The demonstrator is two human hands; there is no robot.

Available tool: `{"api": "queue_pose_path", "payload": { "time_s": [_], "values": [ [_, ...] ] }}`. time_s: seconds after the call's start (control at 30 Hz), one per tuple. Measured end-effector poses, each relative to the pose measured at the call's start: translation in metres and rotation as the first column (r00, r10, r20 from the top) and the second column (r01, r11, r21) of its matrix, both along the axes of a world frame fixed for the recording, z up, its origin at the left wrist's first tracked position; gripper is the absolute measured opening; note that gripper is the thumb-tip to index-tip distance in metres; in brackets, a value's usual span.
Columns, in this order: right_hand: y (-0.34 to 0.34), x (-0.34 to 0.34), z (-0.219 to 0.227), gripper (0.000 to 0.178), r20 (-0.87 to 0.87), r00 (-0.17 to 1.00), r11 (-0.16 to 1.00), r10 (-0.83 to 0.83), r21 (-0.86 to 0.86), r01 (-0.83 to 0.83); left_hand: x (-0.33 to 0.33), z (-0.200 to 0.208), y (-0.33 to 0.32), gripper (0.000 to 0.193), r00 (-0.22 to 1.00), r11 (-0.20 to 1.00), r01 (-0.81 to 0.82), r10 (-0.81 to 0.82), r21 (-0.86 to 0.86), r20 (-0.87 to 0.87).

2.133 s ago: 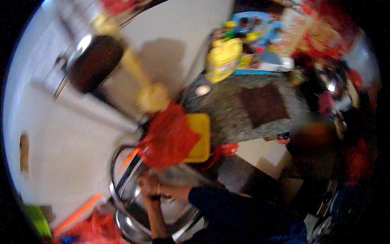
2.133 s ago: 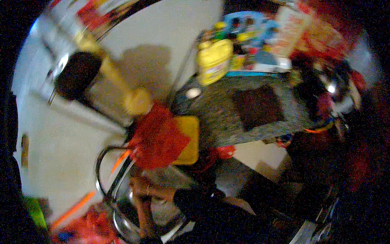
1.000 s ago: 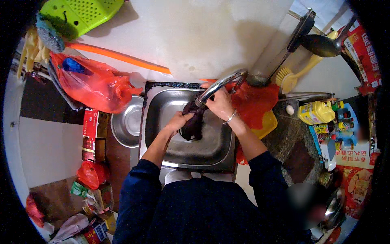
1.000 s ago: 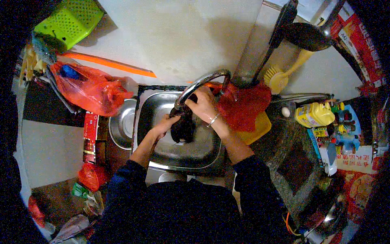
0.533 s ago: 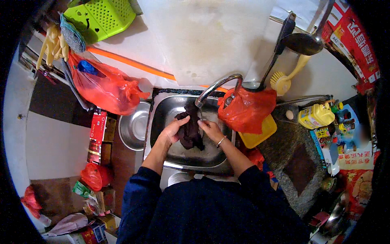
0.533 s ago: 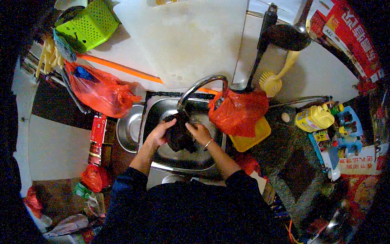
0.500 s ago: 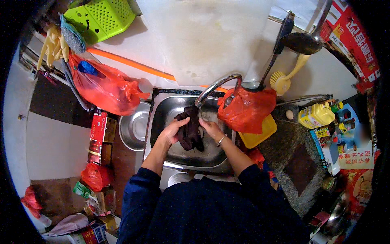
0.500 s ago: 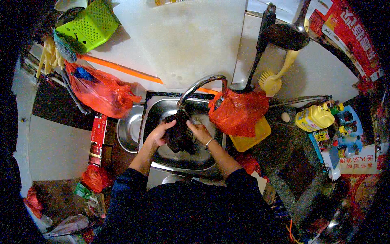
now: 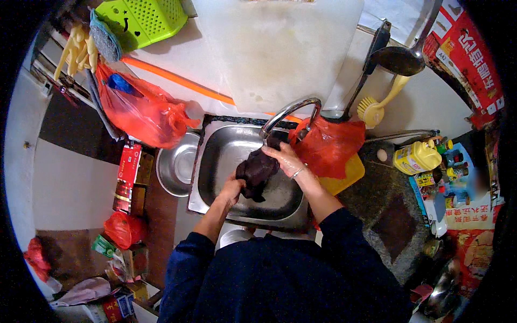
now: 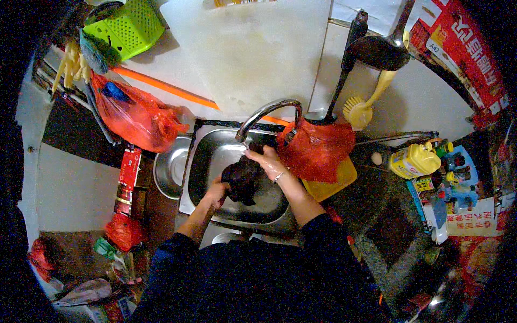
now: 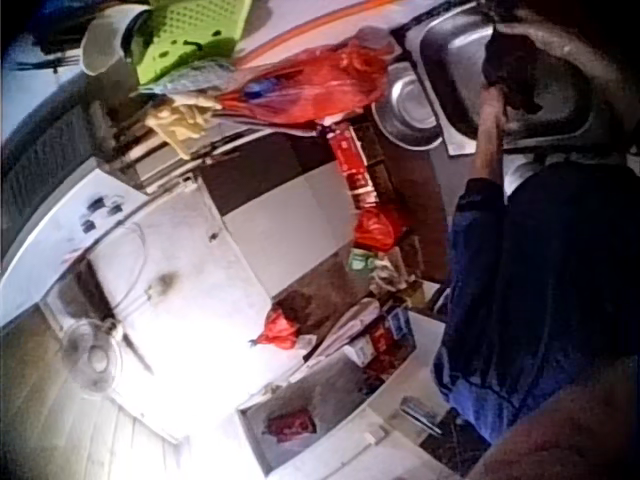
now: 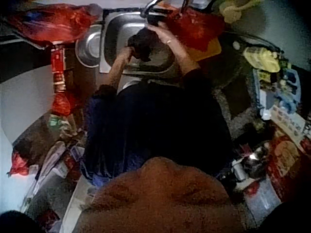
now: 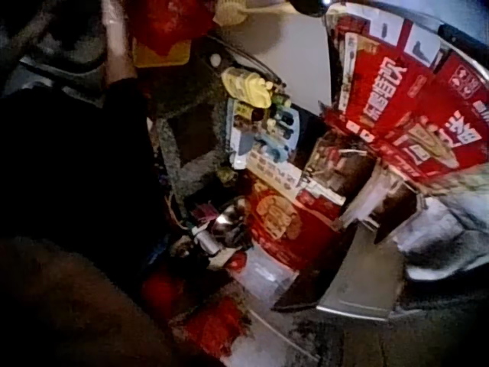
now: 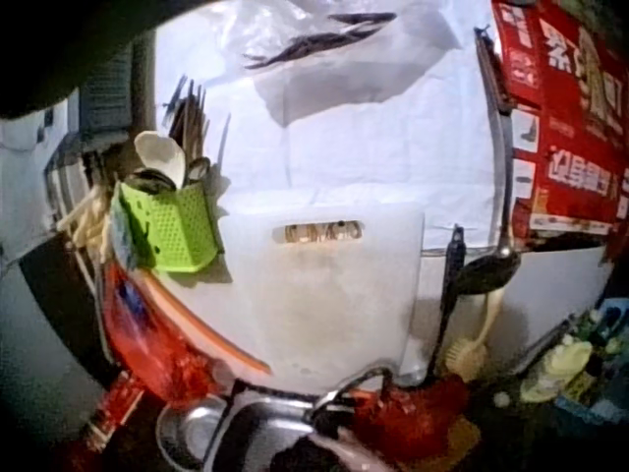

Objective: The person washes a dark cloth and an orange plastic bag under a running tap in a kitchen sink. They scrub and rinse the items thoroughly before wringing them out. The person then moves to a small shop area and hangs the dark cloth on a shelf.

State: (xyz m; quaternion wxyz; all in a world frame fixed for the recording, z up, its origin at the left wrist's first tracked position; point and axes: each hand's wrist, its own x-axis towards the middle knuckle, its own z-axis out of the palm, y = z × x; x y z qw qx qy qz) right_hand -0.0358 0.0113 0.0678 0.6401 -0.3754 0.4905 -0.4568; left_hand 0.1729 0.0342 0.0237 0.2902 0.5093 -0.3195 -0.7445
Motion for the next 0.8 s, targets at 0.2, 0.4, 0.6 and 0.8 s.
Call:
{"api": "queue_pose_path", "payload": {
  "time_s": [0.2, 0.4, 0.6, 0.8],
  "values": [
    [0.011, 0.02, 0.034, 0.058, -0.018, 0.983, 0.908, 0.185, 0.385, -0.164, -0.037, 0.039, 0.008, 0.043, 0.849, 0.48, 0.509, -0.146, -0.714, 0.507],
    [-0.009, 0.002, -0.021, 0.021, -0.238, 0.94, 0.969, 0.244, 0.092, -0.228, -0.026, 0.051, 0.043, 0.054, 0.723, 0.204, 0.686, -0.075, -0.699, 0.687],
    [-0.032, 0.026, 0.009, 0.031, -0.605, 0.746, 0.862, 0.28, -0.184, -0.473, 0.008, 0.07, 0.043, 0.045, 0.749, 0.145, 0.639, 0.107, -0.755, 0.654],
    [-0.045, 0.022, 0.051, 0.049, -0.897, 0.291, 0.717, 0.333, 0.04, -0.696, 0.078, 0.056, 0.044, 0.029, 0.805, 0.778, 0.381, -0.014, -0.499, 0.593]
  ]
}}
